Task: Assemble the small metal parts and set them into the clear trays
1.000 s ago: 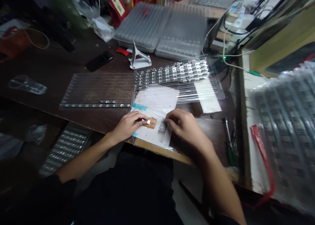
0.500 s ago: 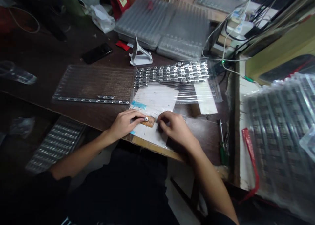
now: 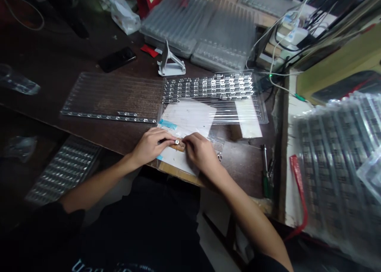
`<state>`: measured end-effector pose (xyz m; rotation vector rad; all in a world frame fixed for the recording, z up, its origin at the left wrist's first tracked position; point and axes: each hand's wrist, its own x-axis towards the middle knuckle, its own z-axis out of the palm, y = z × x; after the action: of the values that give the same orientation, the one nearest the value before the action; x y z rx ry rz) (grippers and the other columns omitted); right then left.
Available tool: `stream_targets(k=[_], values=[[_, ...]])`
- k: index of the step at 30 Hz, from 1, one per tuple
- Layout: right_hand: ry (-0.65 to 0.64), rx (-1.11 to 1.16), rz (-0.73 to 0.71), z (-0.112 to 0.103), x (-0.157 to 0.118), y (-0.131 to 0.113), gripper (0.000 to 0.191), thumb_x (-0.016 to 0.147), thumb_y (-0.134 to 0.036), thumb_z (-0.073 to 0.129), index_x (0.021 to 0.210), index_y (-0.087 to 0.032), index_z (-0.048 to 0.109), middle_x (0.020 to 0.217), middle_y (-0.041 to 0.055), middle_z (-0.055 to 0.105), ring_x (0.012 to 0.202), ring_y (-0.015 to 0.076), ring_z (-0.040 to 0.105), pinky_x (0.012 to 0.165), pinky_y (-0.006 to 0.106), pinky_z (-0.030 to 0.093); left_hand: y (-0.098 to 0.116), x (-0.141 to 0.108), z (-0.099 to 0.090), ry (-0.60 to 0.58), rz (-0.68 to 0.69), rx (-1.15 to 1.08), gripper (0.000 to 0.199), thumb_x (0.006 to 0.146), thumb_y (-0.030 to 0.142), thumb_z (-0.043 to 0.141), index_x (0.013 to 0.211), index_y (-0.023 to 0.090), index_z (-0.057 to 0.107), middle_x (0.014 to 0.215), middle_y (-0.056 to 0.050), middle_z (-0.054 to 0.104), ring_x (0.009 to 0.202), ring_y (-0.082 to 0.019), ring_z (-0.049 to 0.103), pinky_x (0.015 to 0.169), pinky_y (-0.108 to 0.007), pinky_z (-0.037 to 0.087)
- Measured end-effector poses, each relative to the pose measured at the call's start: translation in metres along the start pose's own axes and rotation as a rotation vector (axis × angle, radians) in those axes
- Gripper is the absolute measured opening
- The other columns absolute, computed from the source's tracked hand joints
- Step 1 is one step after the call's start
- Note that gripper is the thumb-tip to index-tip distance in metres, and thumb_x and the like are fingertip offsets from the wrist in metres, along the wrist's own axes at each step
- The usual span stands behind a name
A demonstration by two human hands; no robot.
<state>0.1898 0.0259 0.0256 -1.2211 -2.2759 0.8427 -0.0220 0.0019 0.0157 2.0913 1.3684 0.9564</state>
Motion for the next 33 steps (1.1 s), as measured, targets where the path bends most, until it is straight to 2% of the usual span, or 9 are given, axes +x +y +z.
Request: stream_targets(k=[3,5,8,13,17,23,26,29,33], values=[[0.014,0.035,-0.039,0.005,0.0,-0.001,0.019,0.091,-0.015,0.049,0.097,-0.019,0.067,0.093,0.0084,0.069,0.085,0.0198,0.066,0.078,0.032,0.052,0.001,-0.002,-0.003,0.113,-0.102,0.04,0.011,0.093,0.025,0.06,0.087,0.022,0.069,0.093,-0.002,0.075,0.089,-0.02,0.067,0.092,-0.039,0.042],[0.001,0.037,-0.099,0.008,-0.002,-0.003,0.02,0.093,-0.016,0.049,0.101,-0.02,0.067,0.095,0.0087,0.069,0.087,0.0198,0.065,0.079,0.031,0.053,0.003,-0.003,-0.003,0.085,-0.117,0.126,0.009,0.092,0.025,0.06,0.088,0.022,0.068,0.095,-0.001,0.075,0.091,-0.021,0.066,0.098,-0.042,0.037],[-0.05,-0.149,-0.203,0.013,-0.005,-0.007,0.024,0.097,-0.016,0.045,0.109,-0.018,0.065,0.103,0.0123,0.067,0.093,0.0229,0.063,0.081,0.035,0.053,0.005,-0.006,-0.003,-0.009,-0.085,0.224,0.007,0.092,0.027,0.06,0.09,0.023,0.067,0.096,-0.001,0.074,0.095,-0.022,0.064,0.101,-0.043,0.033],[-0.147,-0.392,-0.274,0.012,-0.005,-0.016,0.027,0.098,-0.015,0.046,0.117,-0.017,0.064,0.105,0.0128,0.067,0.094,0.025,0.061,0.082,0.036,0.052,0.002,-0.008,-0.002,-0.019,-0.042,0.281,0.008,0.092,0.03,0.061,0.095,0.024,0.066,0.1,-0.001,0.074,0.096,-0.022,0.064,0.102,-0.044,0.03],[-0.142,-0.234,-0.162,-0.014,-0.005,-0.013,0.027,0.098,-0.019,0.048,0.12,-0.021,0.064,0.108,0.0092,0.067,0.091,0.0197,0.064,0.075,0.028,0.051,0.001,-0.01,-0.003,-0.018,-0.025,0.297,0.009,0.092,0.027,0.061,0.1,0.025,0.066,0.104,-0.001,0.074,0.098,-0.022,0.065,0.103,-0.044,0.031],[-0.251,-0.246,0.121,-0.061,-0.019,0.016,0.014,0.083,-0.029,0.071,0.094,-0.021,0.069,0.089,0.0037,0.071,0.072,0.0169,0.063,0.062,0.026,0.043,0.02,-0.001,0.006,0.079,-0.03,0.153,0.009,0.091,0.029,0.063,0.094,0.022,0.067,0.096,-0.002,0.075,0.094,-0.021,0.066,0.097,-0.04,0.04],[-0.312,-0.189,0.122,-0.062,-0.021,0.026,0.005,0.084,-0.02,0.065,0.086,-0.021,0.07,0.082,0.0032,0.071,0.07,0.0165,0.063,0.063,0.026,0.043,0.028,0.005,0.013,0.033,0.012,0.125,0.009,0.091,0.03,0.063,0.091,0.022,0.068,0.094,-0.002,0.075,0.091,-0.02,0.066,0.098,-0.041,0.039],[-0.328,-0.132,0.09,-0.058,-0.022,0.025,0.013,0.086,-0.014,0.06,0.083,-0.021,0.071,0.079,0.0032,0.072,0.069,0.0164,0.064,0.064,0.026,0.043,0.029,0.007,0.018,-0.012,0.001,0.135,0.008,0.092,0.029,0.063,0.091,0.022,0.068,0.094,-0.002,0.075,0.092,-0.02,0.066,0.099,-0.041,0.038],[-0.314,-0.161,0.095,-0.063,-0.024,0.022,0.007,0.084,-0.025,0.068,0.09,-0.022,0.071,0.086,0.0042,0.073,0.075,0.0189,0.065,0.066,0.028,0.045,0.026,0.007,0.02,-0.015,-0.005,0.144,0.006,0.09,0.027,0.064,0.09,0.023,0.068,0.094,-0.001,0.075,0.092,-0.02,0.066,0.099,-0.04,0.038]])
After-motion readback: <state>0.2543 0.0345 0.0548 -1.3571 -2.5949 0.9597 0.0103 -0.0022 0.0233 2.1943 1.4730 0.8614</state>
